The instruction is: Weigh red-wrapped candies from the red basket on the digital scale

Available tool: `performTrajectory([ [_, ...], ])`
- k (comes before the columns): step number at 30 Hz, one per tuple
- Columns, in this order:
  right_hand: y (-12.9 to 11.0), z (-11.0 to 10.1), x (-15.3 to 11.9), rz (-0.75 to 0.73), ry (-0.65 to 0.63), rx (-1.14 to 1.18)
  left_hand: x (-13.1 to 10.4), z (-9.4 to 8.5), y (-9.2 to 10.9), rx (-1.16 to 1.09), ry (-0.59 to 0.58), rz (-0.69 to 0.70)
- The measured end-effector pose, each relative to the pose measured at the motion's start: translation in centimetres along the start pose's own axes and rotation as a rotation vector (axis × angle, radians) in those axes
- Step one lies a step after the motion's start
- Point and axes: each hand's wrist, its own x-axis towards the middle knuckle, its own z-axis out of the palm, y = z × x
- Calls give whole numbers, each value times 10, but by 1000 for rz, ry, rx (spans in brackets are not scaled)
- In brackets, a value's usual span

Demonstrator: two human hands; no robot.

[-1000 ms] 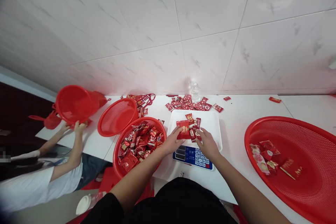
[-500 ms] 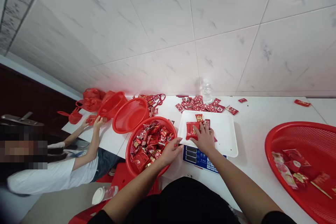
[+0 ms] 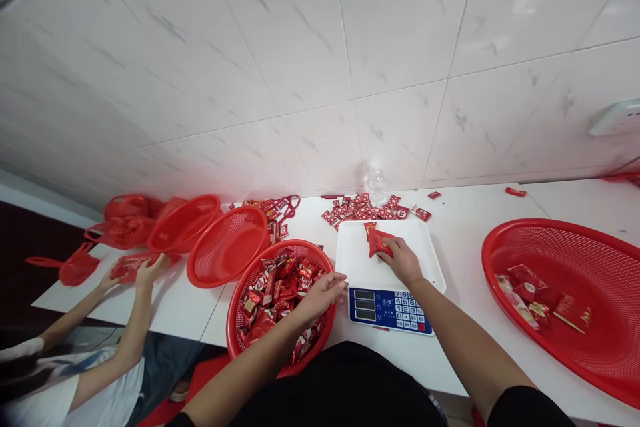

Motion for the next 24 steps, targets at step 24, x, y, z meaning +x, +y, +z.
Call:
performTrajectory([
  [24,-142,-35,-40,-51,83,660,20,25,22,-717,-454,-272],
])
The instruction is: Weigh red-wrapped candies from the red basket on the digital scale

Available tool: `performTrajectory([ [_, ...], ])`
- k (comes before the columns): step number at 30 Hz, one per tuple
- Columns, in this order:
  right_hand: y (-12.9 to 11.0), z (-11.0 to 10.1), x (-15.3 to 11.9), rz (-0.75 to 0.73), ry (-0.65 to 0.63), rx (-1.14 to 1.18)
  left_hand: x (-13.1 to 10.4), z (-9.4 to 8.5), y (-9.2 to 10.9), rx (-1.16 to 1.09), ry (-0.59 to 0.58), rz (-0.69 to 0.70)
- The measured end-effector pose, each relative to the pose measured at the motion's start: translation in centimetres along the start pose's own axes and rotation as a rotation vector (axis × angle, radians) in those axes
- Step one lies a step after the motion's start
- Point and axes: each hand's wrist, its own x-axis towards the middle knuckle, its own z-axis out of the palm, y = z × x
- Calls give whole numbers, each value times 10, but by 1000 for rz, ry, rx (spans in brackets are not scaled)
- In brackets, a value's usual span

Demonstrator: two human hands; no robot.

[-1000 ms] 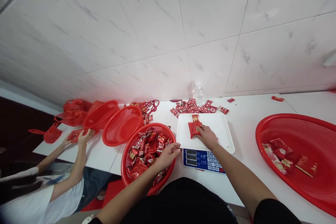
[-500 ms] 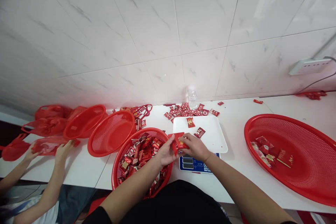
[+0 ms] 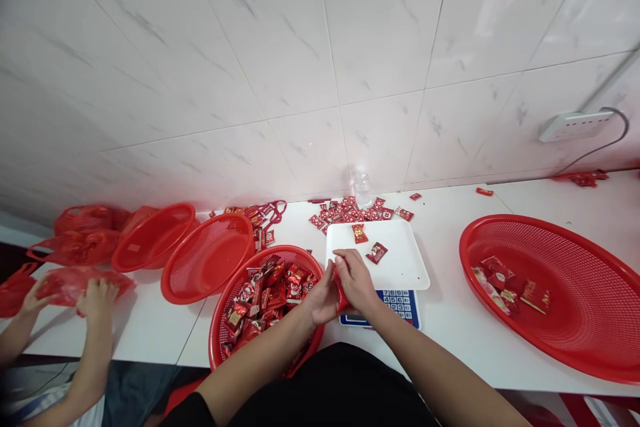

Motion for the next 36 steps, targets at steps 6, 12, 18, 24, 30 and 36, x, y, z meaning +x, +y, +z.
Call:
performTrajectory([
  [6,-7,14,-14,141,-128,101,-4,1,-15,18,-41,-87],
  [12,-13,9,-21,254,-211,158,-5,-8,-18,-18,-37,-102],
  [18,7,-9,4,177,-144,85,-13,-14,-27,-79,-71,-130],
  [24,89,-44,39,170,-79,-640,-25,-19,-24,-207,-60,-104],
  [30,119,-43,40,209,-239,-725,-34,-30,-9,-271,29,-19],
  [36,114,-19,72,219,-285,-640,-38,-37,-2,-280,41,60],
])
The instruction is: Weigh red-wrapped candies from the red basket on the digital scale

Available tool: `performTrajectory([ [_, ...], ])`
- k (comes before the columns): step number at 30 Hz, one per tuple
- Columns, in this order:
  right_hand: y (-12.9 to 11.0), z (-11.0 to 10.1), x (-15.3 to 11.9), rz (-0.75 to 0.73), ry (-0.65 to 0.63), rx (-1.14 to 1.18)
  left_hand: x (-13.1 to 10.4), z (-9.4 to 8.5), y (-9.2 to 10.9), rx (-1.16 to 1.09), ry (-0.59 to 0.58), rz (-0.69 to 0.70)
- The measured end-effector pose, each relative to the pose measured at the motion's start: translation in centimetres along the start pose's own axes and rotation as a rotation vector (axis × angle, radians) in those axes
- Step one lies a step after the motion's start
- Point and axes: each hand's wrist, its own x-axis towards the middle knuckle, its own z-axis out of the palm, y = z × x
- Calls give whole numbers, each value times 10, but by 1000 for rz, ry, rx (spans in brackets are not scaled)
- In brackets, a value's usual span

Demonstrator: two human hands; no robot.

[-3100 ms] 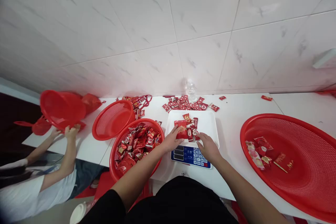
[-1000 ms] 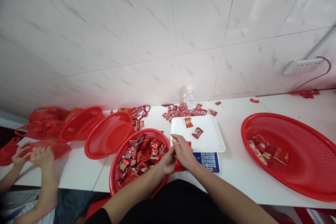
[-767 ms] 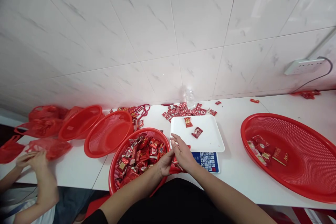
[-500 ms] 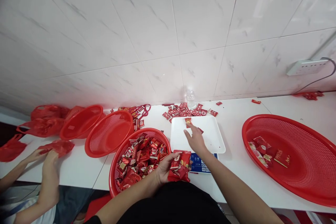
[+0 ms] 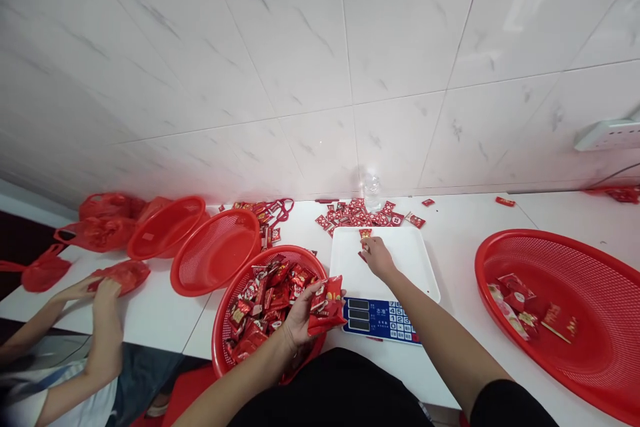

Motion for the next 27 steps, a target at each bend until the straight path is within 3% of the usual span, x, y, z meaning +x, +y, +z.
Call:
performTrajectory([
  [4,-6,5,26,109,5,-14,-2,-2,1,-15,-8,17],
  [8,-2,5,28,123,-23,-18,-7,-5,4,-17,-36,48],
  [21,28,16,-57,106,100,205,4,-4,6,-110,45,146],
  [27,15,9,-68,199,181,401,4,-6,4,-105,11,128],
])
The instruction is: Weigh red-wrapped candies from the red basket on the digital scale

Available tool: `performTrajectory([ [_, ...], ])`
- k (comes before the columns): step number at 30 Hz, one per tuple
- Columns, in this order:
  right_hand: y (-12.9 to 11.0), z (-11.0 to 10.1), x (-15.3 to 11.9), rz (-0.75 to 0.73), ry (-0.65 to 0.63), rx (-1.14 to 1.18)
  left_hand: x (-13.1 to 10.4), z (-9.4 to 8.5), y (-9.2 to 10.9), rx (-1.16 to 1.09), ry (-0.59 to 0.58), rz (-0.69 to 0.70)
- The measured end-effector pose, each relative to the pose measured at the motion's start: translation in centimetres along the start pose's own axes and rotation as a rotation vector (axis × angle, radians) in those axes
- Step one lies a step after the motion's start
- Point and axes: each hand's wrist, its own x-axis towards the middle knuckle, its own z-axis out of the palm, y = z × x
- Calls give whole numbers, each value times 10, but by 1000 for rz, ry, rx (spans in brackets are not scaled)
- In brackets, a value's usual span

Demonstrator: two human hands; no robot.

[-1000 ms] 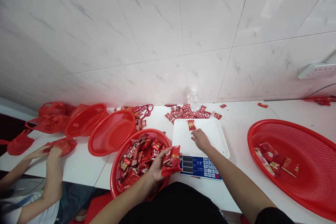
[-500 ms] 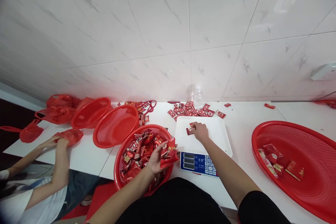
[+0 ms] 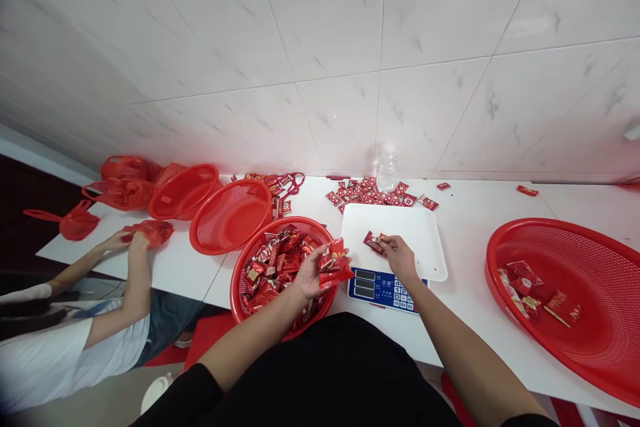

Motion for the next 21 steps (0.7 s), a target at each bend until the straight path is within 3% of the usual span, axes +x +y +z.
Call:
performTrajectory([
  [4,-33,10,-20,-38,-24,132,-1,-2,-3,23,12,-13],
  [9,-68,30,-59,-90,-213,382,-5,5,1,31,-51,25],
  [13,-76,43,-81,-99,-344,488,-11,8,5,-7,-76,0],
  [16,-77,46,-85,-103,-355,505,-18,3,6,-26,-62,6],
  [19,-76,44,-85,-127,-303,438,-30,-2,20,-20,9,118],
  [21,-73,39,-86,-124,-286,384,-41,-2,41,-4,93,269],
])
